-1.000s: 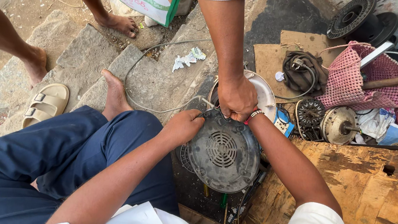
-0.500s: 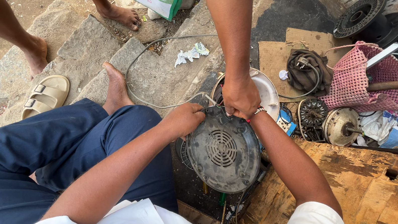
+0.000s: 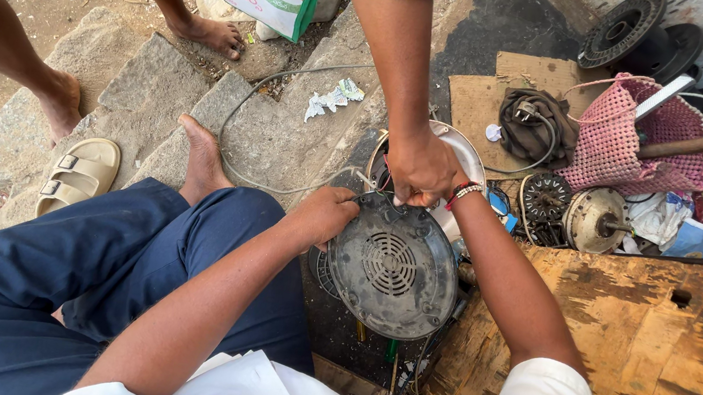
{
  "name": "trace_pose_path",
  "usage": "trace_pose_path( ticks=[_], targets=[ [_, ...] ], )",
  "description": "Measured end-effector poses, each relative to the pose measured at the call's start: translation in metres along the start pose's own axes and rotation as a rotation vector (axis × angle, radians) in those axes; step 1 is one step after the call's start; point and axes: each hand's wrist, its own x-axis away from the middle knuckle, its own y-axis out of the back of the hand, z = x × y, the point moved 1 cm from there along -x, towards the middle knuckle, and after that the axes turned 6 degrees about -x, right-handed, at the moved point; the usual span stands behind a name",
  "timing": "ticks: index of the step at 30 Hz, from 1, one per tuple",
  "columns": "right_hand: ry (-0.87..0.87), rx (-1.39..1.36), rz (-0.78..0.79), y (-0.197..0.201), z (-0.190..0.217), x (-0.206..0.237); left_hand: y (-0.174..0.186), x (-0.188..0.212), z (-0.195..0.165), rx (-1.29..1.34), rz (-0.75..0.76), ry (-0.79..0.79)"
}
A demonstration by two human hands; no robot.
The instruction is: The person sits on the ground repairing an electric mixer/fan motor. They disassemble the housing, remove the fan cover and blade, handle the motor windings and wiring inside the dome-shaped body, connect the motor to a blue power supply unit to test it, and finally pick up the power cord with plug.
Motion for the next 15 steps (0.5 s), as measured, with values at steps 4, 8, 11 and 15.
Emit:
trace_pose_path(
  ticks=[4,8,11,15],
  targets=[
    [0.395,-0.023,0.038,0.029,-0.027,0.018,-0.007,0.004,0.007,0.027,-0.01,0.011],
    [0.684,0.499,-0.331,0.036,-0.032,0.061,-0.011,0.017,0.012,0.034,-0.052,-0.005],
    [0.765,0.596,-0.668,0.019,-0.044,0.113,-0.013,0.032,0.013,-0.002,-0.075,-0.039],
    [0.692,0.317,-0.871,-0.033,-0.075,0.169,-0.017,0.049,0.015,-0.016,-0.099,-0.063]
  ],
)
